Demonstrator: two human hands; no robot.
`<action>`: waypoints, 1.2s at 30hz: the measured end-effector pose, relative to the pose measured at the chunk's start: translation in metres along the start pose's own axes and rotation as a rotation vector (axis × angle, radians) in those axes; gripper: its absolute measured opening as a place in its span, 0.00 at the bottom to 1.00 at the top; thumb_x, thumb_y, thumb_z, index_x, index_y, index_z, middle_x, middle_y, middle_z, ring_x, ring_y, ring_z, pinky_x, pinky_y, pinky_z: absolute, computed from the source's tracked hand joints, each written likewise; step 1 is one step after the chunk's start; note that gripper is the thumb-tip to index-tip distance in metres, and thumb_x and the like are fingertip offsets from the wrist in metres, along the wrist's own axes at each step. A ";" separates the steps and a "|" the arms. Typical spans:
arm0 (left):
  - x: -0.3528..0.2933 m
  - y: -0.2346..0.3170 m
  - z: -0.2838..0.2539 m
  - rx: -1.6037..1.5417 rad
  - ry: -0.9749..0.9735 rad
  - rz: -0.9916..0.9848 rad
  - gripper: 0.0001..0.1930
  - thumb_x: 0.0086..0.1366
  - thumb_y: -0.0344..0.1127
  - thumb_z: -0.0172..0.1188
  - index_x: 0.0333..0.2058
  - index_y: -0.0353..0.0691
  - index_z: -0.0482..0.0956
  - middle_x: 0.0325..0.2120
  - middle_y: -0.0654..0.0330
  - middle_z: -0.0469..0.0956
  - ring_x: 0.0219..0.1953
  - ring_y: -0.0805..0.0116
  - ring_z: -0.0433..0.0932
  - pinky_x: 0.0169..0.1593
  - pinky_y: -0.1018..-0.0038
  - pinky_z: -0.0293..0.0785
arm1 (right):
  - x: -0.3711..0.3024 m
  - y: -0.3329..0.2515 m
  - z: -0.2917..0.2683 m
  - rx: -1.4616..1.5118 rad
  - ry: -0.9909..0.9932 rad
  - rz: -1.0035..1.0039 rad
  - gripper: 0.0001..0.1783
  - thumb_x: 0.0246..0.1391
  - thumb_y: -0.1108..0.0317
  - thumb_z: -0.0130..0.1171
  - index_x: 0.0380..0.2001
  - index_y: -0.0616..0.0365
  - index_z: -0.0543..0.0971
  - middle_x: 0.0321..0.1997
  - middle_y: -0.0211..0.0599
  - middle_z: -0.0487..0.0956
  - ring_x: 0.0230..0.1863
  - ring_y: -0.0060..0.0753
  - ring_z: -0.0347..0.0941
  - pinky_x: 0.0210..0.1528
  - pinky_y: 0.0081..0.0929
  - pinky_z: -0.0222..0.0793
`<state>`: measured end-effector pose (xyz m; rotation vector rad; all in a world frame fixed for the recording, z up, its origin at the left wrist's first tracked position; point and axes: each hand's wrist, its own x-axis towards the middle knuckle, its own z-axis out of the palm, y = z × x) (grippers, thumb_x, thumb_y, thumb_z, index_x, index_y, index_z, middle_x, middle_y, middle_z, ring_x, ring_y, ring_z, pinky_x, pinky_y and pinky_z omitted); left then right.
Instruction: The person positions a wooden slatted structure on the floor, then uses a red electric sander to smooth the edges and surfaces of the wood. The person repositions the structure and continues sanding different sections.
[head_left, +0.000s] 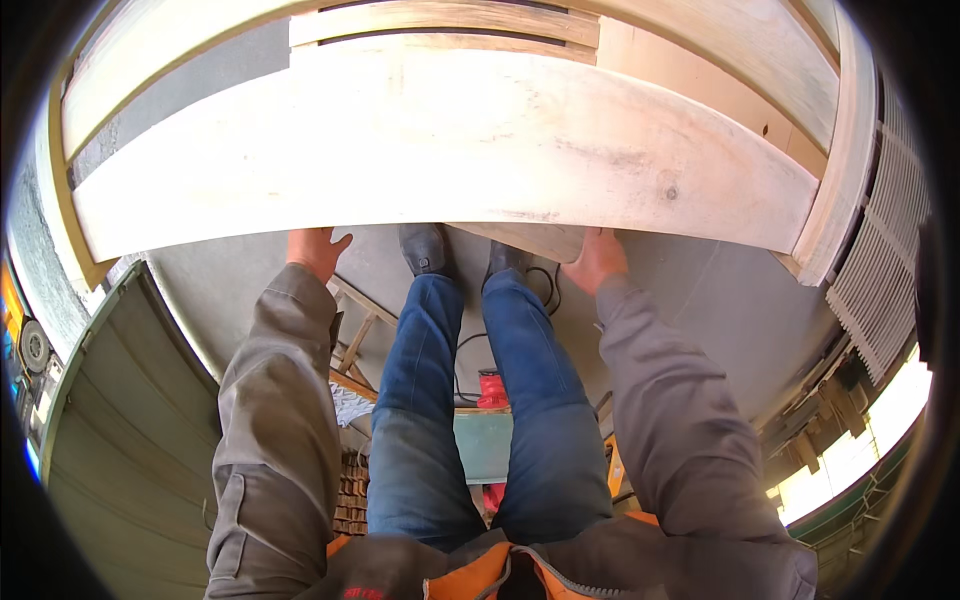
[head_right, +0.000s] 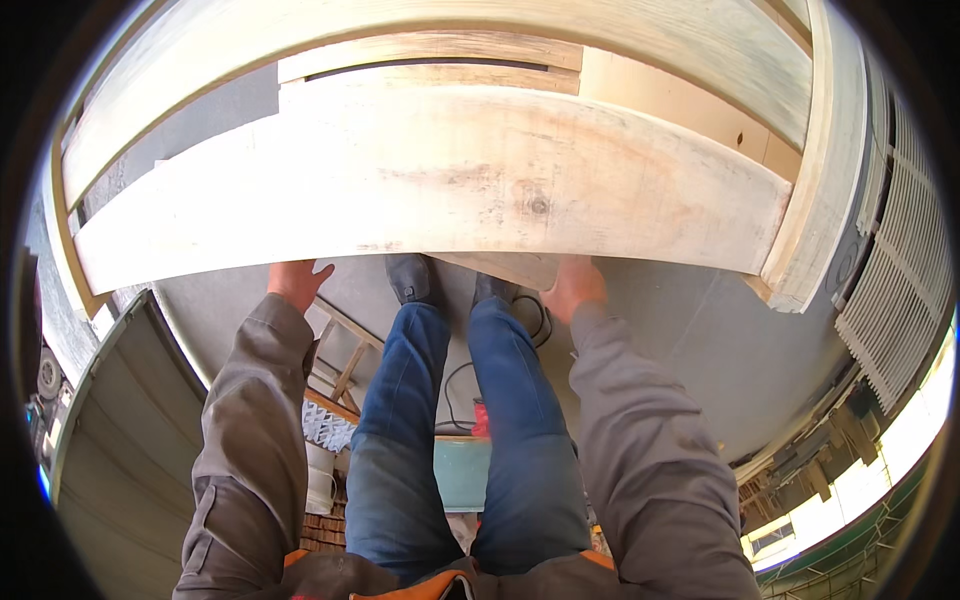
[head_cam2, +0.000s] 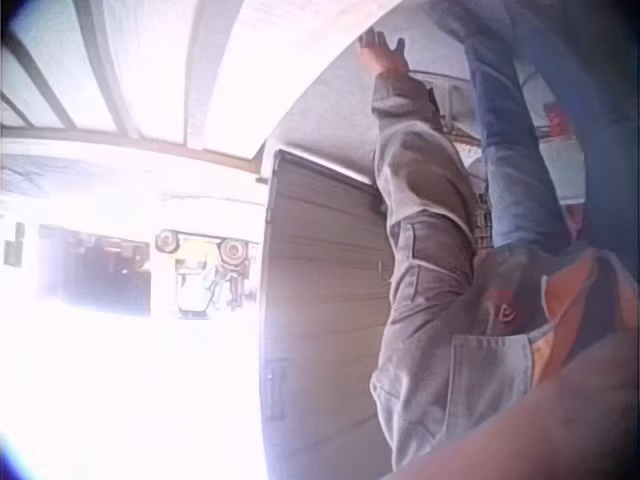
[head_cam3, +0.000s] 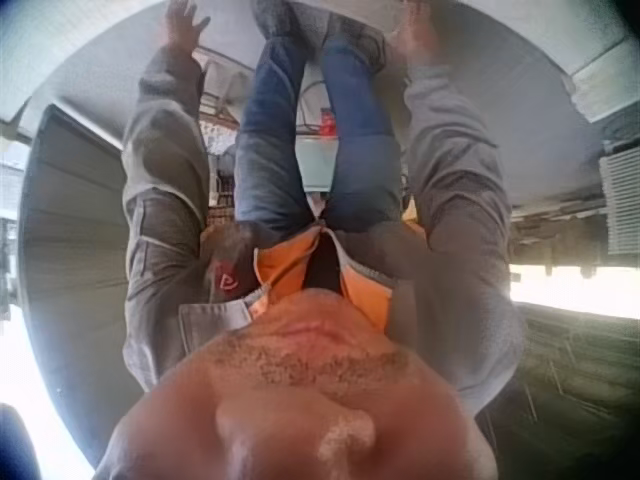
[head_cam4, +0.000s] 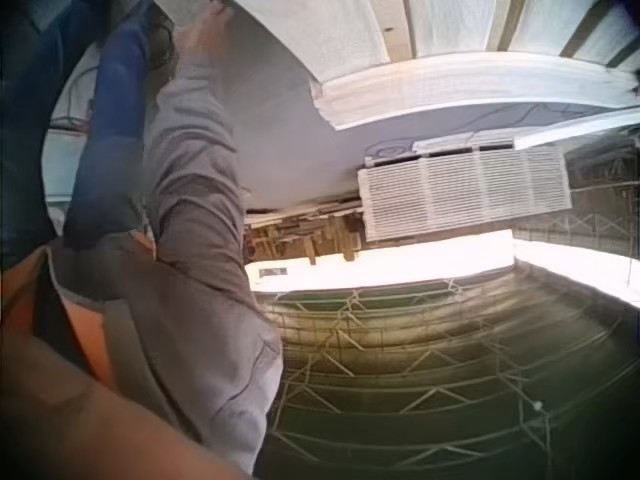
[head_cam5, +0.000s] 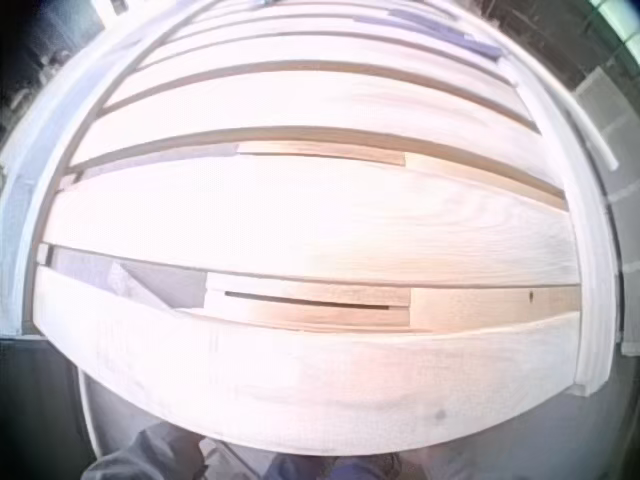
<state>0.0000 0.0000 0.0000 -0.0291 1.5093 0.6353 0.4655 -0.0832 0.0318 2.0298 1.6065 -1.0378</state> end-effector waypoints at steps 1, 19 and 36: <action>-0.005 0.004 -0.006 0.040 0.052 0.033 0.39 0.75 0.63 0.49 0.75 0.49 0.54 0.76 0.55 0.52 0.78 0.53 0.50 0.72 0.38 0.54 | 0.015 0.007 0.010 -0.110 0.058 -0.069 0.54 0.51 0.52 0.73 0.76 0.48 0.57 0.77 0.51 0.60 0.76 0.53 0.60 0.72 0.40 0.65; -0.126 -0.003 0.099 -0.020 -0.061 -0.088 0.31 0.77 0.52 0.53 0.69 0.36 0.65 0.64 0.53 0.74 0.60 0.58 0.76 0.61 0.58 0.73 | 0.013 0.015 -0.063 0.395 -0.018 0.293 0.39 0.54 0.53 0.73 0.64 0.62 0.73 0.57 0.51 0.82 0.57 0.51 0.79 0.60 0.45 0.74; -0.250 0.174 0.197 -0.631 -0.192 0.038 0.56 0.65 0.71 0.61 0.73 0.31 0.50 0.75 0.49 0.52 0.78 0.52 0.51 0.78 0.49 0.45 | -0.220 -0.055 -0.335 1.022 0.190 0.277 0.33 0.63 0.58 0.68 0.64 0.66 0.71 0.48 0.46 0.83 0.45 0.32 0.82 0.48 0.32 0.79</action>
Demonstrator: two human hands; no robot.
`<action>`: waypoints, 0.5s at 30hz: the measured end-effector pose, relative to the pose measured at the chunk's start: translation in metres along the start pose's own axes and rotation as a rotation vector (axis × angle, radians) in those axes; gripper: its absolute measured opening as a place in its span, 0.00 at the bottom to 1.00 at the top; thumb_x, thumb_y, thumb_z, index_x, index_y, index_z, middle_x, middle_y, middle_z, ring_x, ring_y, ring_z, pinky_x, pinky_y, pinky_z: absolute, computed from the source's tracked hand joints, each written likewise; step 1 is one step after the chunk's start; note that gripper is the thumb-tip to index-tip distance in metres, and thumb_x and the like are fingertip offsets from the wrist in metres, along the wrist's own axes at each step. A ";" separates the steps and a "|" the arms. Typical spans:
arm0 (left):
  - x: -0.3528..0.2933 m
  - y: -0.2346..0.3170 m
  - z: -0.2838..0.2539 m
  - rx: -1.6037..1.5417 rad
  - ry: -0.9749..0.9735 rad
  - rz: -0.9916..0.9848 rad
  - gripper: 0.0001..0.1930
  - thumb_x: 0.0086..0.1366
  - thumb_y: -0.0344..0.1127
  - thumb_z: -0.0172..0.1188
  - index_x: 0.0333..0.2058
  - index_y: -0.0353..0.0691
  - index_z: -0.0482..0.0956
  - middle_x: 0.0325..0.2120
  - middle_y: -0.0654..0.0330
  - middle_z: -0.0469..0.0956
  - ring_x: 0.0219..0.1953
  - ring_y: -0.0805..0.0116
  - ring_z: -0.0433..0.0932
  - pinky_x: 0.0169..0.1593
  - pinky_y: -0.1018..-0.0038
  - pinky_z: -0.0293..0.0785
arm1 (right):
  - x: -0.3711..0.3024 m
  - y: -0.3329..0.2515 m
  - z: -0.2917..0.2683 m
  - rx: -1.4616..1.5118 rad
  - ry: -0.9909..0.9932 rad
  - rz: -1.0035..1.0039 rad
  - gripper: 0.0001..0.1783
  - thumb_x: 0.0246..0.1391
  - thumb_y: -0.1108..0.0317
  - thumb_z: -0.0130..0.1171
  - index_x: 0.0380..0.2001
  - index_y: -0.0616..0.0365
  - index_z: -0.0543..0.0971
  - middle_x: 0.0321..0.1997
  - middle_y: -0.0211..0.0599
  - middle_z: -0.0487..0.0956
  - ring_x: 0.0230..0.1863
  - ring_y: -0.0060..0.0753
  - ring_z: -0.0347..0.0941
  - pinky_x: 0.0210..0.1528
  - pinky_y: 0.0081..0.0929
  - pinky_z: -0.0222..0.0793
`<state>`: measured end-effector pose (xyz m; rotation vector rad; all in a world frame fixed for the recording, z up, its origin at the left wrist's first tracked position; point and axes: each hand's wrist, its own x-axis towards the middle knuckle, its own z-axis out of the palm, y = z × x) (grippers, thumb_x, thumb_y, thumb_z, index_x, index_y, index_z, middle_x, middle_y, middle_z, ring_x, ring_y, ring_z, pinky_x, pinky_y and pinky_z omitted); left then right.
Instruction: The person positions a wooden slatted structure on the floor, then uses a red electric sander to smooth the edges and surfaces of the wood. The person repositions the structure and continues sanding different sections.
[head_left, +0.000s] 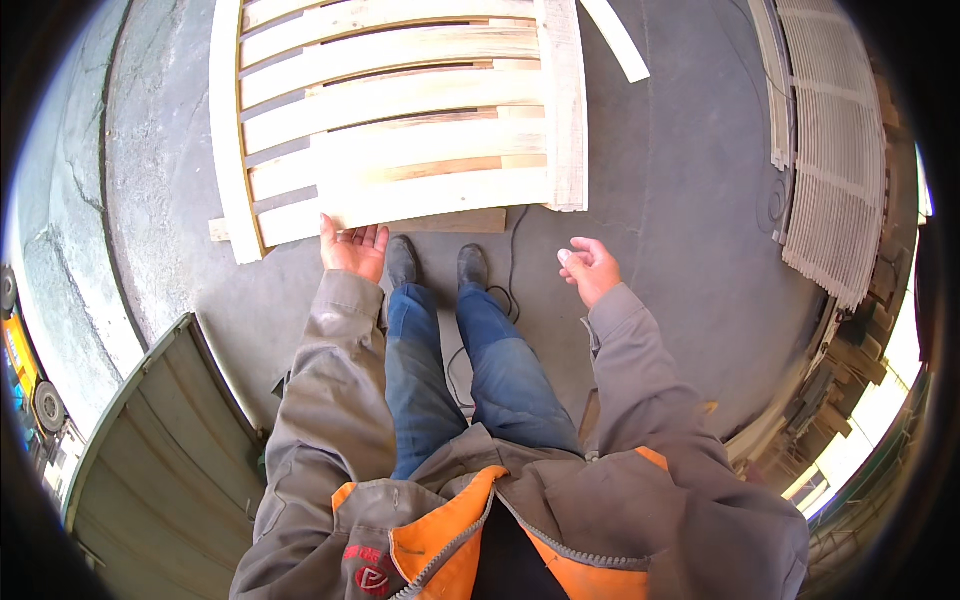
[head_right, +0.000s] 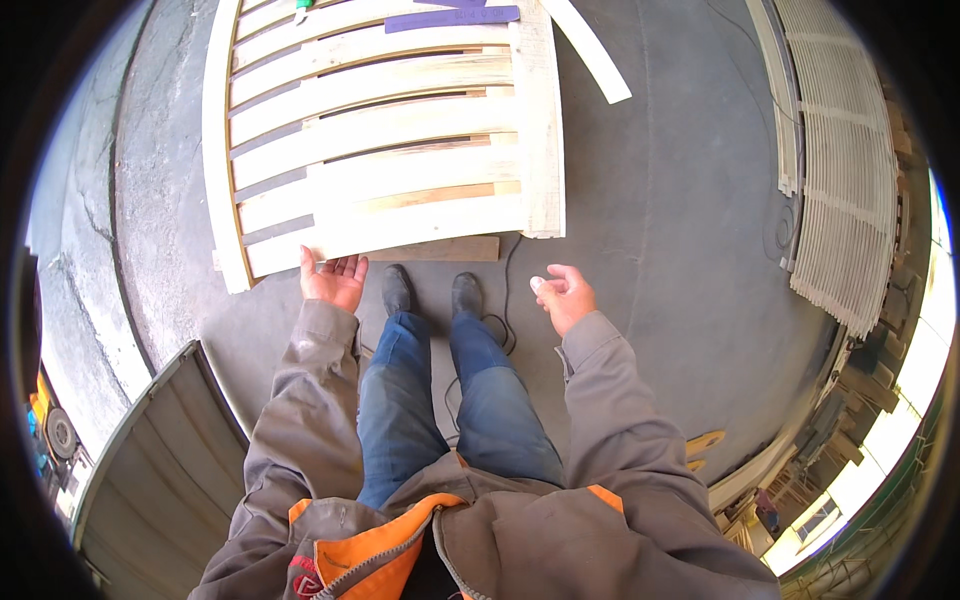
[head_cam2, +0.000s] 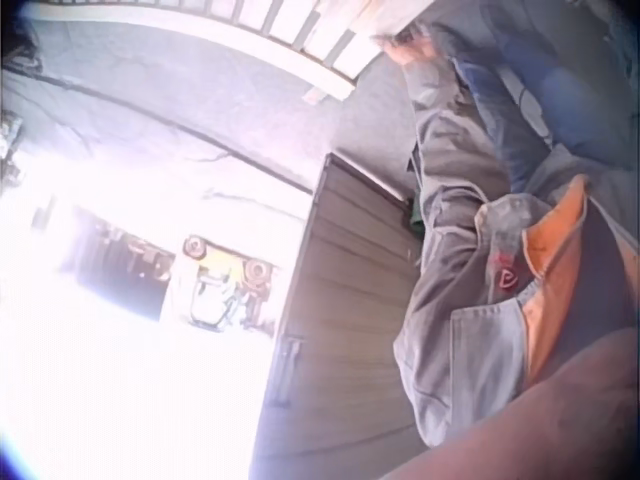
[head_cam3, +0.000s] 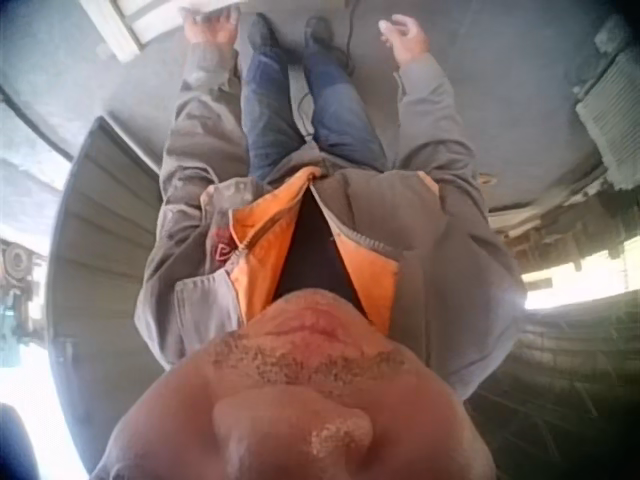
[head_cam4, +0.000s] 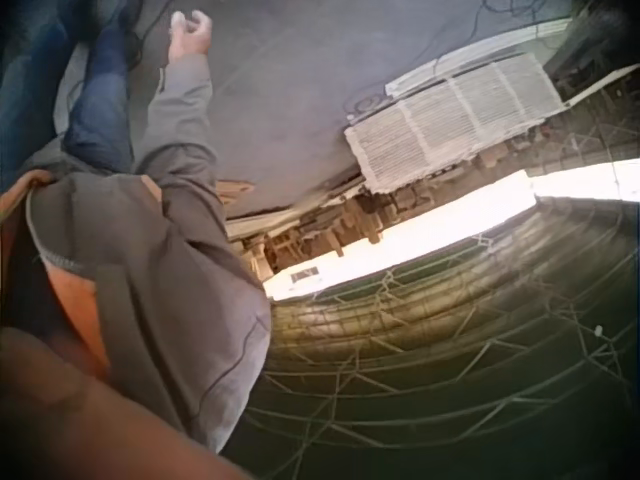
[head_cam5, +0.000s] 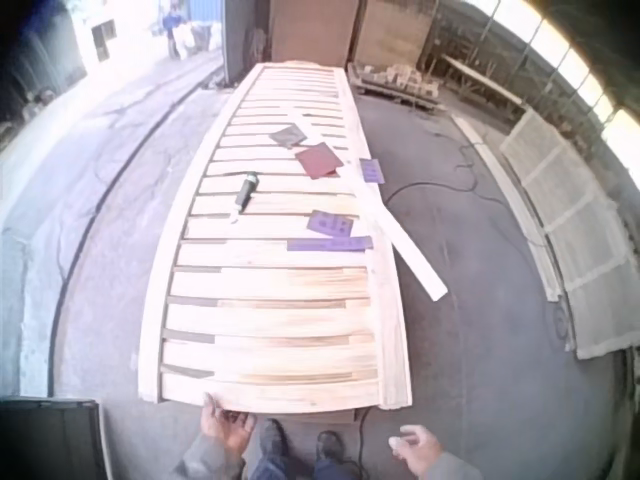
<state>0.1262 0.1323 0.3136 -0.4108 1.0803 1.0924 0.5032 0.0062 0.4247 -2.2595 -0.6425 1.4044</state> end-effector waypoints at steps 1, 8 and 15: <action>0.004 0.001 0.000 0.022 0.006 -0.008 0.55 0.65 0.71 0.61 0.73 0.32 0.51 0.75 0.49 0.52 0.77 0.52 0.52 0.78 0.49 0.45 | -0.004 -0.007 -0.002 0.052 0.010 0.022 0.33 0.64 0.58 0.68 0.64 0.66 0.70 0.48 0.45 0.83 0.44 0.31 0.82 0.47 0.30 0.79; 0.002 -0.014 0.016 -0.103 -0.091 0.047 0.49 0.61 0.69 0.66 0.70 0.42 0.61 0.70 0.53 0.64 0.73 0.49 0.60 0.75 0.46 0.57 | -0.056 0.059 0.030 0.165 0.033 0.277 0.33 0.65 0.55 0.67 0.64 0.66 0.71 0.51 0.46 0.81 0.43 0.34 0.81 0.46 0.33 0.79; 0.013 -0.013 -0.013 -0.033 -0.176 0.026 0.50 0.56 0.62 0.73 0.71 0.45 0.62 0.71 0.56 0.63 0.74 0.51 0.58 0.77 0.44 0.50 | -0.044 0.058 0.097 0.837 -0.015 0.444 0.47 0.67 0.42 0.61 0.74 0.63 0.58 0.68 0.53 0.71 0.65 0.46 0.70 0.64 0.49 0.69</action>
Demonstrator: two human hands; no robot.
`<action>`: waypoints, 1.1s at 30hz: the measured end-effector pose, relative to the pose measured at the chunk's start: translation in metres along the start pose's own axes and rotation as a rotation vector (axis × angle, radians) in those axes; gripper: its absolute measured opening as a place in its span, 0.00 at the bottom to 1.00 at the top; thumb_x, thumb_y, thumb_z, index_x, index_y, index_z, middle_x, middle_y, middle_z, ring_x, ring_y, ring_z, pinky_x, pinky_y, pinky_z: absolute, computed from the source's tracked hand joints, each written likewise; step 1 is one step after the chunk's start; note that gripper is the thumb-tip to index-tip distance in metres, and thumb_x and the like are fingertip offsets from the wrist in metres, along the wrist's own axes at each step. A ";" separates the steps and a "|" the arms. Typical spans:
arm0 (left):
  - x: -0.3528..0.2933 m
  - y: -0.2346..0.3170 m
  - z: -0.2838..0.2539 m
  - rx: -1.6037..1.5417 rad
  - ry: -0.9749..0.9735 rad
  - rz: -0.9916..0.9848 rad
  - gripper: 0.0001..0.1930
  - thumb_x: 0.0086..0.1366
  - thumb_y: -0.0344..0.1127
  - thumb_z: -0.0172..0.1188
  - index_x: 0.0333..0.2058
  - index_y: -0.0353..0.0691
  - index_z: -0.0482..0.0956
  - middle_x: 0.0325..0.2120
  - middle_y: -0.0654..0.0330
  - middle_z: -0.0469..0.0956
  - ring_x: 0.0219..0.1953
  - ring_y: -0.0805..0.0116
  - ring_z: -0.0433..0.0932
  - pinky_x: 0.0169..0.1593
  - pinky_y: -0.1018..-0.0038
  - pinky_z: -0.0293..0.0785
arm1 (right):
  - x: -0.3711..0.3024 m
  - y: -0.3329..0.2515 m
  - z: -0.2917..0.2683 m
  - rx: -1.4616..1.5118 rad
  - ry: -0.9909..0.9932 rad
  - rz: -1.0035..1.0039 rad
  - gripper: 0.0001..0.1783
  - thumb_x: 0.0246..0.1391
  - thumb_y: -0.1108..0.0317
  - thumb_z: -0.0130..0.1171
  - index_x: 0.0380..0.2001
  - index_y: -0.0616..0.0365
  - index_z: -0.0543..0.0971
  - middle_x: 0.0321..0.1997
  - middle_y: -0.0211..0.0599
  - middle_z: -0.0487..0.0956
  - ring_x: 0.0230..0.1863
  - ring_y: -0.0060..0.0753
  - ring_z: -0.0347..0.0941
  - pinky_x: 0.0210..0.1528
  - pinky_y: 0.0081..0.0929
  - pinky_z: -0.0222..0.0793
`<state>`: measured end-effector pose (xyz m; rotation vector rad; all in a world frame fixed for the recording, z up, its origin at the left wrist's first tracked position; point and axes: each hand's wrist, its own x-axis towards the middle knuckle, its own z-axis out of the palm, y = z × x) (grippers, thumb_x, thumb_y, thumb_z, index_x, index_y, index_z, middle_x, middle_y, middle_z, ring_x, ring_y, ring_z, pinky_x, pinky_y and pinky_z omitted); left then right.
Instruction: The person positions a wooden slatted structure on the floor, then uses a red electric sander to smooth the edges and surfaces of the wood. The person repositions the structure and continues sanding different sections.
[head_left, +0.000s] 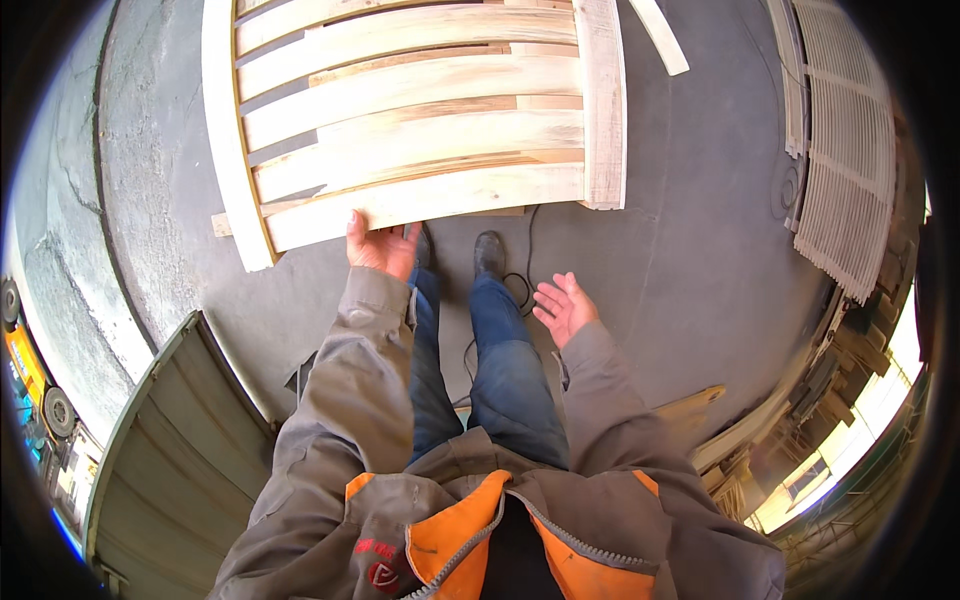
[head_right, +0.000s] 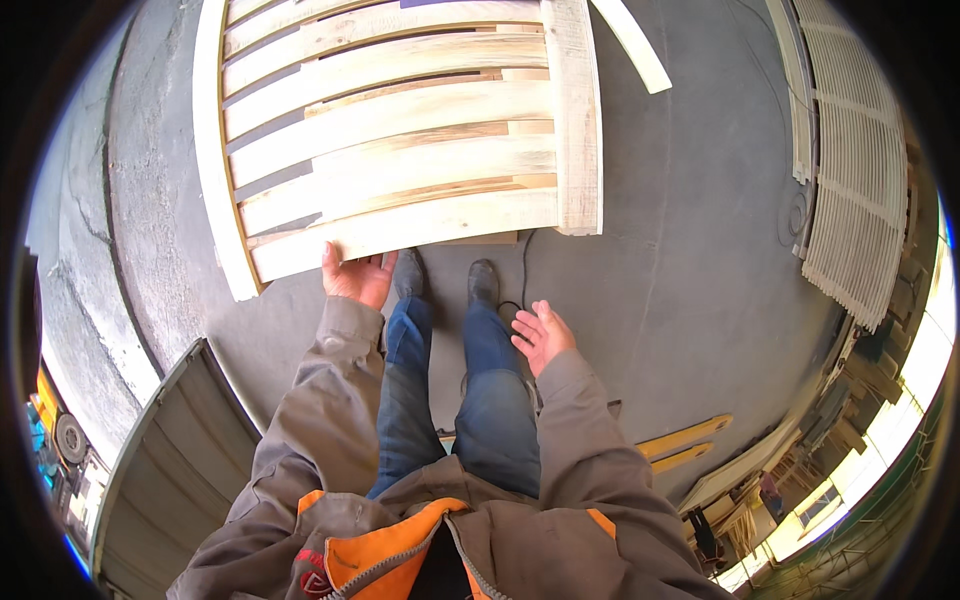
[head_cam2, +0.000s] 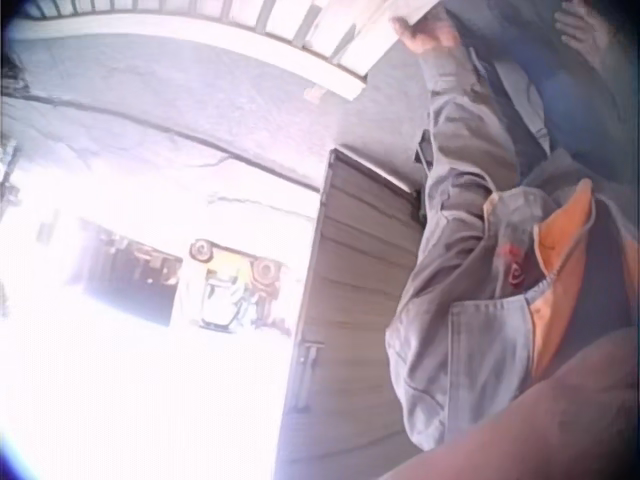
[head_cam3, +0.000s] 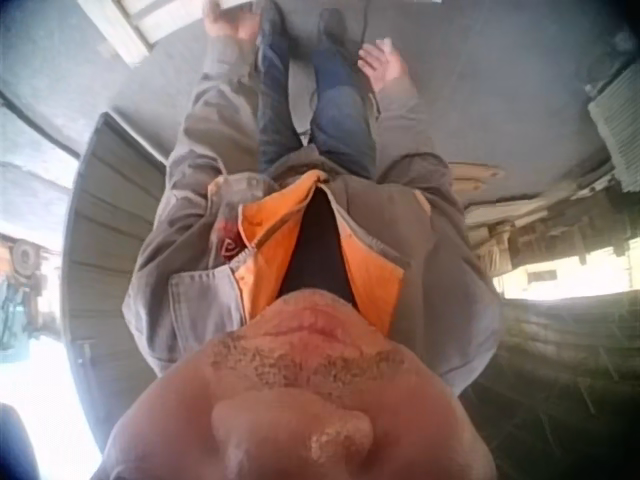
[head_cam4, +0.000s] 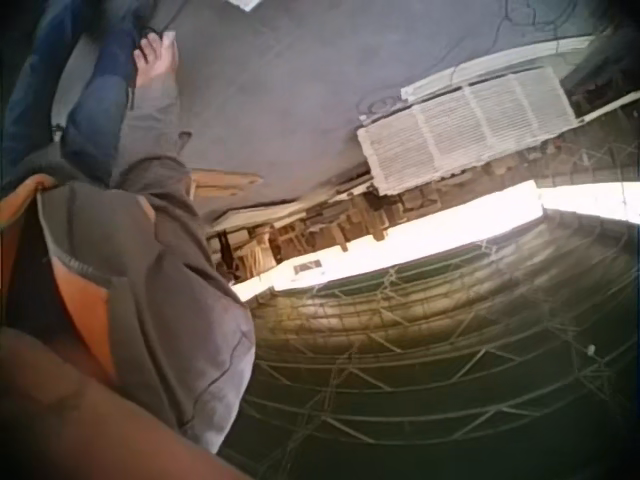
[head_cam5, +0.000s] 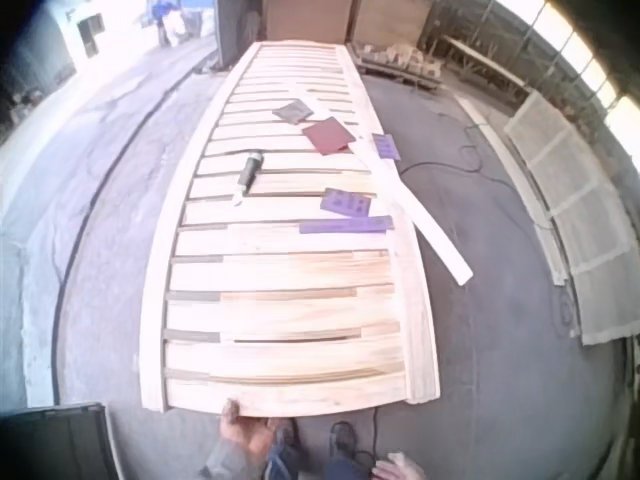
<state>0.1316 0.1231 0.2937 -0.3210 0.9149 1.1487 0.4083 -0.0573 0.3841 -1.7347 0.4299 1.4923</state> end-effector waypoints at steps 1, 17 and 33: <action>-0.003 -0.003 0.015 0.007 0.053 0.024 0.50 0.55 0.60 0.72 0.71 0.45 0.62 0.71 0.55 0.63 0.74 0.52 0.57 0.77 0.44 0.48 | 0.012 -0.006 0.017 0.050 -0.044 -0.034 0.51 0.67 0.39 0.59 0.77 0.62 0.52 0.72 0.55 0.67 0.70 0.48 0.66 0.69 0.52 0.65; -0.018 0.007 0.045 -0.049 0.063 0.087 0.40 0.66 0.54 0.64 0.69 0.39 0.63 0.68 0.48 0.65 0.71 0.45 0.62 0.74 0.38 0.57 | 0.085 -0.069 0.126 0.561 -0.229 -0.187 0.56 0.58 0.40 0.69 0.75 0.61 0.54 0.79 0.50 0.52 0.82 0.53 0.44 0.80 0.65 0.38; -0.040 0.032 0.045 -0.066 0.138 -0.044 0.35 0.61 0.49 0.72 0.60 0.38 0.69 0.62 0.51 0.67 0.66 0.52 0.65 0.72 0.40 0.57 | 0.036 -0.093 0.149 0.480 -0.031 -0.152 0.51 0.56 0.39 0.69 0.69 0.64 0.63 0.70 0.52 0.62 0.71 0.49 0.59 0.73 0.53 0.57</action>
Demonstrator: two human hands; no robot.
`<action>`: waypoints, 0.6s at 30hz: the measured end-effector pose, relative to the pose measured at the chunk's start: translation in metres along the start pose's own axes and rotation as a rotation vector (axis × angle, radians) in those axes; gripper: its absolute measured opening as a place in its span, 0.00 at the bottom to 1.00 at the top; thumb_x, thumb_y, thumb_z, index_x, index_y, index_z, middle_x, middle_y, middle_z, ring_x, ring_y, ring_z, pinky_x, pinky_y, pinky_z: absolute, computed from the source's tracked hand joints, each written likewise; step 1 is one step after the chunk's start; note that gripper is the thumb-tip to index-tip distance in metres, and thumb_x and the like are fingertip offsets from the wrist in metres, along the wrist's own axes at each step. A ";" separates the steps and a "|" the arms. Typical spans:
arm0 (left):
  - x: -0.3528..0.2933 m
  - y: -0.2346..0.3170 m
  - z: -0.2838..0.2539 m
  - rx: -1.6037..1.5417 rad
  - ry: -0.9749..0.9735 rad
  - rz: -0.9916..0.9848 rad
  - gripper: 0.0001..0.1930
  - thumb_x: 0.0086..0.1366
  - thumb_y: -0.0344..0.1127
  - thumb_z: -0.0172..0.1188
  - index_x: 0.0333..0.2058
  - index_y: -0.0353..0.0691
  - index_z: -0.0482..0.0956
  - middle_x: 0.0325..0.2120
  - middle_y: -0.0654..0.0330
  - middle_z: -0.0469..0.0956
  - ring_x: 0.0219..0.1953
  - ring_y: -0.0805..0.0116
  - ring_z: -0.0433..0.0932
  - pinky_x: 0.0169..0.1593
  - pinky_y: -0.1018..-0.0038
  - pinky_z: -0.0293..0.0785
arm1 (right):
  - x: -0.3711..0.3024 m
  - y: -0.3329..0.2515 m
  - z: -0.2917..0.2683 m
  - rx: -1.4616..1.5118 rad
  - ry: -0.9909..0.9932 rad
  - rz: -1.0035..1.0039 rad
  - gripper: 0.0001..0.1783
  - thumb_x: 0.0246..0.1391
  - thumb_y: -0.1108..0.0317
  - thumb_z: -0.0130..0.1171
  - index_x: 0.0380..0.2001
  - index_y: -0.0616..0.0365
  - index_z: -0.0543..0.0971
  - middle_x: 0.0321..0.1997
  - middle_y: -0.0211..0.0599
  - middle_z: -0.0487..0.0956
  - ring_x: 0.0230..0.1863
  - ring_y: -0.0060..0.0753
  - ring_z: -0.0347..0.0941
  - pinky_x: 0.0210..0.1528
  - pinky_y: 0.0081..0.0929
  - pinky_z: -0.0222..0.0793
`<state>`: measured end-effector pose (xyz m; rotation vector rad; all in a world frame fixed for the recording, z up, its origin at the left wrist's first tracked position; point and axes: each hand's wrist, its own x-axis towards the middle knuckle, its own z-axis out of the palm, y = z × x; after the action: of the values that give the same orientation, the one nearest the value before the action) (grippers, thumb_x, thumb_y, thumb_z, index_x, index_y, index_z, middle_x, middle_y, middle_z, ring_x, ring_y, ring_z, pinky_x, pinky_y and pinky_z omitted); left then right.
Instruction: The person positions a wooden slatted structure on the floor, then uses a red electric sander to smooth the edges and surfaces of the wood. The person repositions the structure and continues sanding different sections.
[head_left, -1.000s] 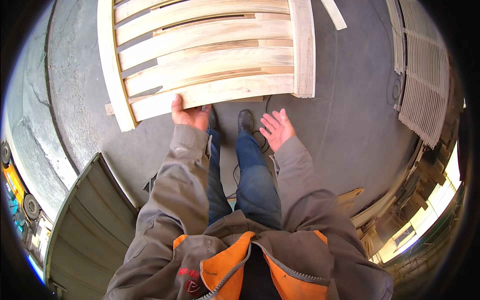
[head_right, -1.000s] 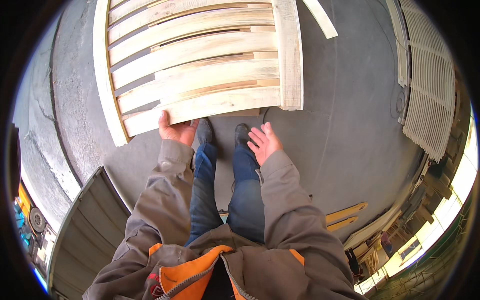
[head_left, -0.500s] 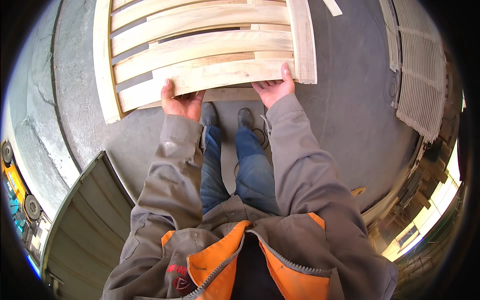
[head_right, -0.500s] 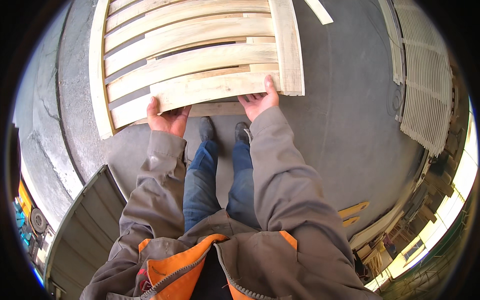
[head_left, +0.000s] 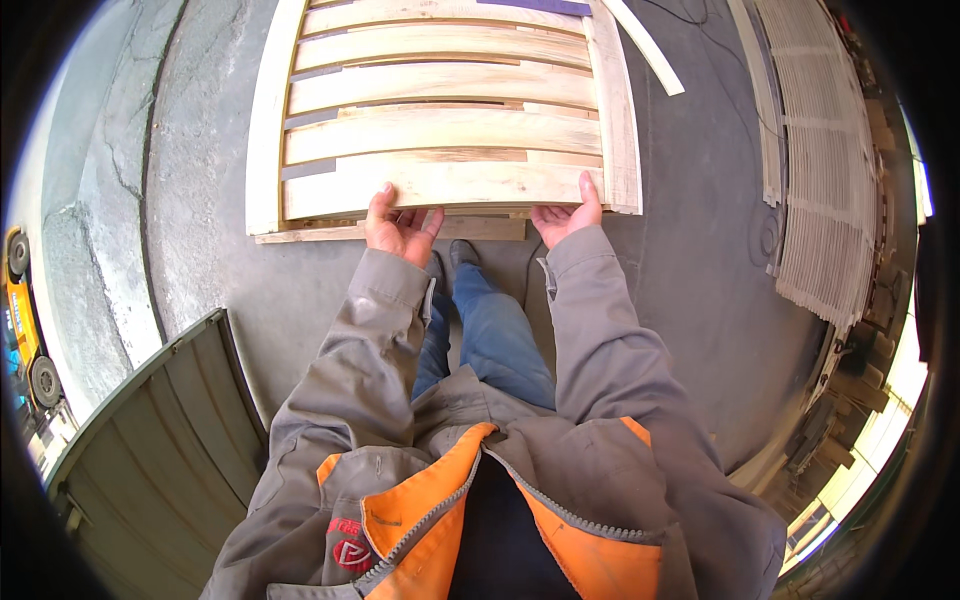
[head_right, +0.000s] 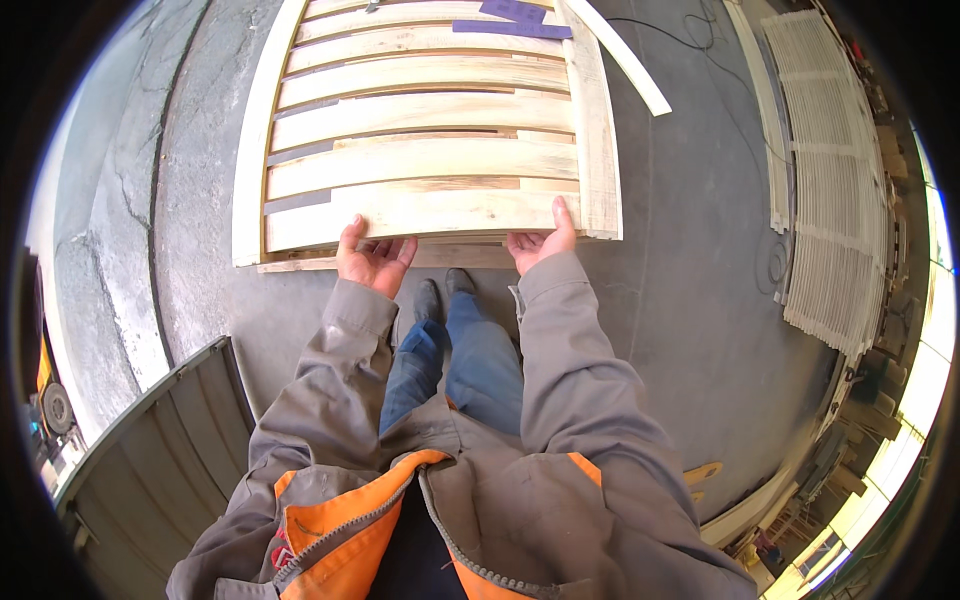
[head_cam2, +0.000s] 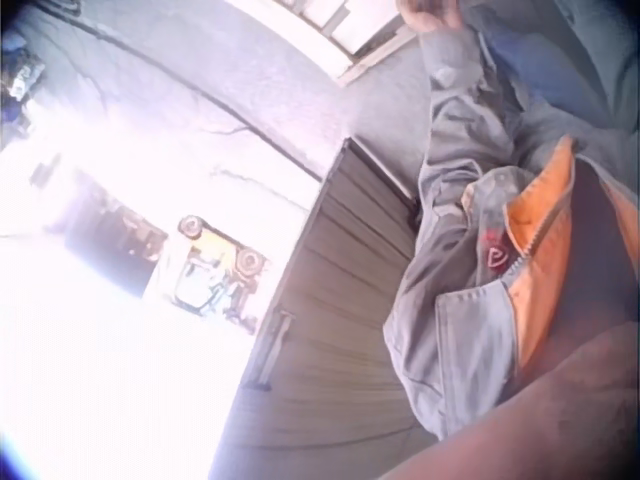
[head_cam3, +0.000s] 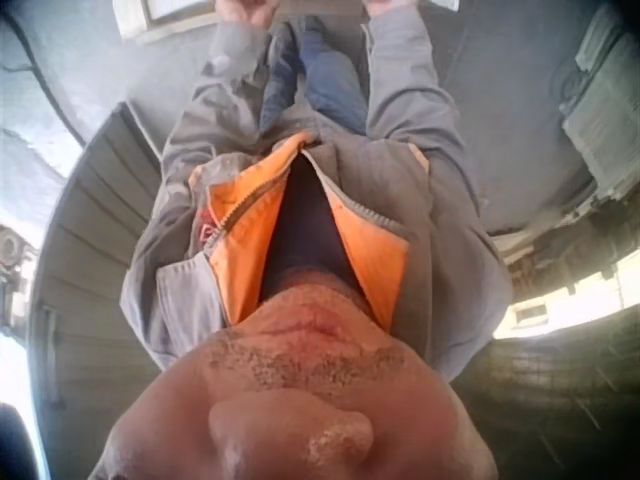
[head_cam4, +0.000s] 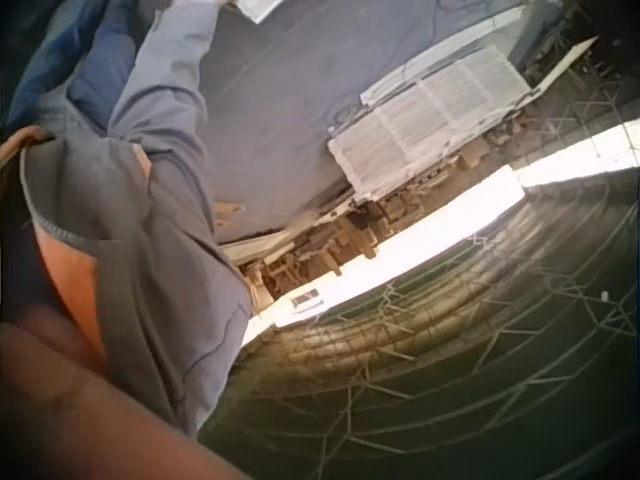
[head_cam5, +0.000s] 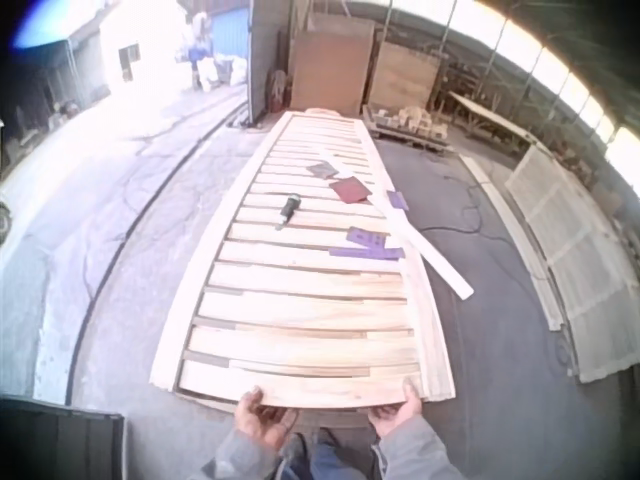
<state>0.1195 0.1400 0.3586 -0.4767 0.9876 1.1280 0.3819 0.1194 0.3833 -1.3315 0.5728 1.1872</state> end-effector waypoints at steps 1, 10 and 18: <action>0.001 -0.001 0.004 0.002 -0.006 -0.002 0.35 0.60 0.49 0.72 0.60 0.38 0.69 0.62 0.51 0.68 0.66 0.52 0.65 0.72 0.40 0.57 | 0.005 -0.003 -0.002 0.002 -0.034 -0.004 0.51 0.56 0.40 0.70 0.68 0.66 0.62 0.70 0.52 0.62 0.71 0.49 0.60 0.73 0.53 0.57; -0.012 0.008 0.007 0.152 0.089 0.033 0.38 0.61 0.52 0.67 0.66 0.41 0.68 0.64 0.51 0.69 0.67 0.51 0.65 0.71 0.46 0.59 | -0.001 0.007 -0.013 0.067 -0.064 0.089 0.42 0.56 0.47 0.71 0.66 0.57 0.69 0.69 0.45 0.68 0.69 0.48 0.64 0.69 0.51 0.61; -0.008 0.008 0.007 0.154 0.013 -0.025 0.36 0.60 0.48 0.69 0.66 0.44 0.69 0.63 0.53 0.72 0.66 0.49 0.68 0.69 0.43 0.64 | 0.008 0.000 -0.017 0.059 -0.039 0.058 0.41 0.57 0.47 0.69 0.67 0.58 0.69 0.69 0.44 0.69 0.69 0.49 0.64 0.72 0.54 0.57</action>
<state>0.1143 0.1439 0.3702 -0.3716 1.0678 1.0193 0.3902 0.1057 0.3728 -1.2461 0.6175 1.2321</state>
